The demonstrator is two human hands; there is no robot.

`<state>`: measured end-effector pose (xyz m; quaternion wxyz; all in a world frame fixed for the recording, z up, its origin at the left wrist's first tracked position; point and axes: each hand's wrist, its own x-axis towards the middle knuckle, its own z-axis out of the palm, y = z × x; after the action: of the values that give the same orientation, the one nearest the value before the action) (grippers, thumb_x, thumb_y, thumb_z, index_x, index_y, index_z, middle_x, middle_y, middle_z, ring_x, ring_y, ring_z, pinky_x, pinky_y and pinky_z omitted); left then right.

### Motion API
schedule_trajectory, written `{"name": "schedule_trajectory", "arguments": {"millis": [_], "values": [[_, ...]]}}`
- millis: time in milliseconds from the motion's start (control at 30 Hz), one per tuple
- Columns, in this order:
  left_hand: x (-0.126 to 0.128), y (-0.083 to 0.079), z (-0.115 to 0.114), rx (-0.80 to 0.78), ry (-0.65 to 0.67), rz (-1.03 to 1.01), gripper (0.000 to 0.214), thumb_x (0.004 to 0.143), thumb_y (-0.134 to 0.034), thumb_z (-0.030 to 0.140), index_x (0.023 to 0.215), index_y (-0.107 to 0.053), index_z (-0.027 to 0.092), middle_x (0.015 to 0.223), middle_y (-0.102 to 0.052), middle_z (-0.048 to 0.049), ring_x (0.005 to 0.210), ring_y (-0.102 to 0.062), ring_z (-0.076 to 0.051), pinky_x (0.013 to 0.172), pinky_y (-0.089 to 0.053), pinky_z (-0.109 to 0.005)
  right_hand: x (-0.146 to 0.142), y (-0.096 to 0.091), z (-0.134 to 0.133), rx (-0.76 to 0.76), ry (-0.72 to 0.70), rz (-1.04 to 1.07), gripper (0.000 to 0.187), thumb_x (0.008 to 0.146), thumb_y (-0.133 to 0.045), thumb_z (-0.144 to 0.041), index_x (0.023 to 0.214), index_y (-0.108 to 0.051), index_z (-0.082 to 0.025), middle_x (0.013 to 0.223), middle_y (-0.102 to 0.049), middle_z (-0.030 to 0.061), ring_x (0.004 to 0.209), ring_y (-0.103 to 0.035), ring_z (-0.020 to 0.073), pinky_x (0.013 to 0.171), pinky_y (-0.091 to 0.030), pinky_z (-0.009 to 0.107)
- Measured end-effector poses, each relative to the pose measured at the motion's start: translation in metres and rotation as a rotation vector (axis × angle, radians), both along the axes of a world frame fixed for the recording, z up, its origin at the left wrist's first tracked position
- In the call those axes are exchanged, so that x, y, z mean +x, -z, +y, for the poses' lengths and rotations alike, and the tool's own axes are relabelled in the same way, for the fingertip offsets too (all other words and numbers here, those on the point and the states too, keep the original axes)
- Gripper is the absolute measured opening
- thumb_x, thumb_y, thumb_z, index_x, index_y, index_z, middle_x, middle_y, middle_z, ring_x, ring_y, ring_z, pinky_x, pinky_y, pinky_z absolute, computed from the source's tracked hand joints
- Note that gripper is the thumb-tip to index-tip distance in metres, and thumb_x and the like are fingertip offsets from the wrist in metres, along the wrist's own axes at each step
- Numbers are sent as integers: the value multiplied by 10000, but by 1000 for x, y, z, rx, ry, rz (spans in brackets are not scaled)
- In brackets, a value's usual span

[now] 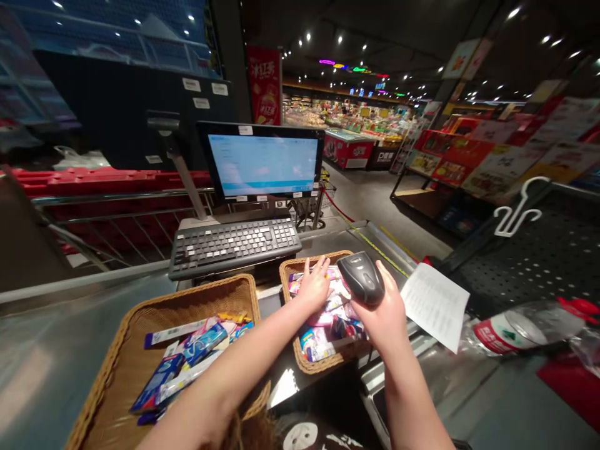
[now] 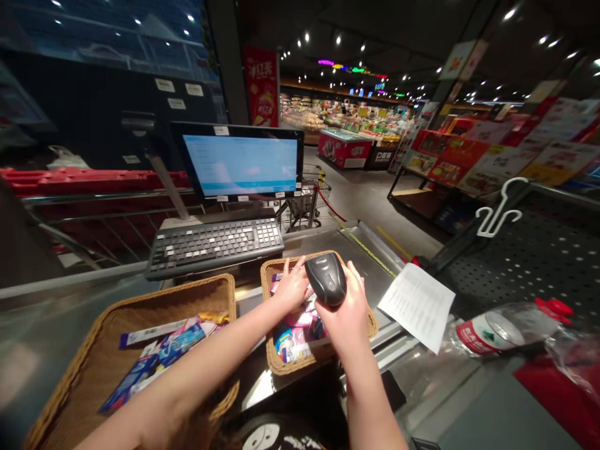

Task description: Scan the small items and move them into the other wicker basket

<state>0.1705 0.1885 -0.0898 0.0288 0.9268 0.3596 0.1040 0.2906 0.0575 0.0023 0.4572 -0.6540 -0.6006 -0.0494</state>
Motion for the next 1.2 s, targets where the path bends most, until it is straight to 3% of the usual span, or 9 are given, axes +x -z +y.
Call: {"name": "schedule_trajectory", "arguments": {"millis": [100, 267, 400, 533, 700, 967, 1200], "values": [[23, 17, 10, -15, -7, 32, 390, 886, -563, 303, 1247, -659, 193, 1544, -420, -134, 1507, -184, -336, 1217, -25, -630, 11, -1, 0, -2, 20, 1, 541, 741, -653, -260, 1264, -555, -158, 1284, -610, 169, 1360, -459, 360, 1127, -360, 599], [35, 36, 20, -33, -35, 78, 327, 831, -573, 181, 1124, -719, 177, 1519, -456, -141, 1491, -233, -343, 1215, -22, -622, 22, -1, 3, -31, 33, 11, 556, 754, -654, -298, 1275, -554, -132, 1293, -604, 185, 1376, -438, 368, 1142, -337, 605], [31, 37, 23, -43, -60, 94, 323, 822, -527, 105, 1071, -731, 80, 1484, -463, -236, 1483, -252, -350, 1221, -41, -605, 23, 1, 7, -27, 38, 31, 533, 764, -645, -316, 1260, -571, -134, 1276, -619, 182, 1362, -458, 364, 1129, -357, 604], [18, 26, 19, -35, -69, 88, 310, 797, -518, 85, 1000, -751, 103, 1437, -521, -224, 1465, -293, -356, 1214, -38, -628, 24, 2, 9, -23, 43, 20, 528, 787, -650, -363, 1266, -575, -155, 1289, -617, 171, 1354, -466, 356, 1121, -366, 597], [-22, -9, 8, 20, -16, 48, 241, 812, -541, 144, 929, -752, 150, 1440, -538, -172, 1462, -307, -346, 1200, -77, -664, 20, 2, 10, -4, 54, 59, 562, 780, -658, -387, 1282, -568, -153, 1304, -607, 175, 1335, -489, 353, 1117, -381, 586], [-109, -93, -1, 412, -76, -142, 121, 871, -566, 183, 835, -681, 177, 1556, -393, -120, 1473, -294, -350, 1171, -128, -707, -9, -2, 16, 44, -15, 26, 603, 734, -653, -330, 1294, -541, -136, 1324, -590, 187, 1342, -480, 373, 1119, -376, 594], [-165, -146, -11, 677, -178, -194, 142, 921, -549, 245, 942, -683, 203, 1570, -364, -105, 1478, -293, -308, 1207, -20, -650, -47, -31, 19, 158, -144, -50, 585, 778, -635, -324, 1324, -516, -150, 1342, -565, 185, 1370, -437, 395, 1128, -349, 622]]}}
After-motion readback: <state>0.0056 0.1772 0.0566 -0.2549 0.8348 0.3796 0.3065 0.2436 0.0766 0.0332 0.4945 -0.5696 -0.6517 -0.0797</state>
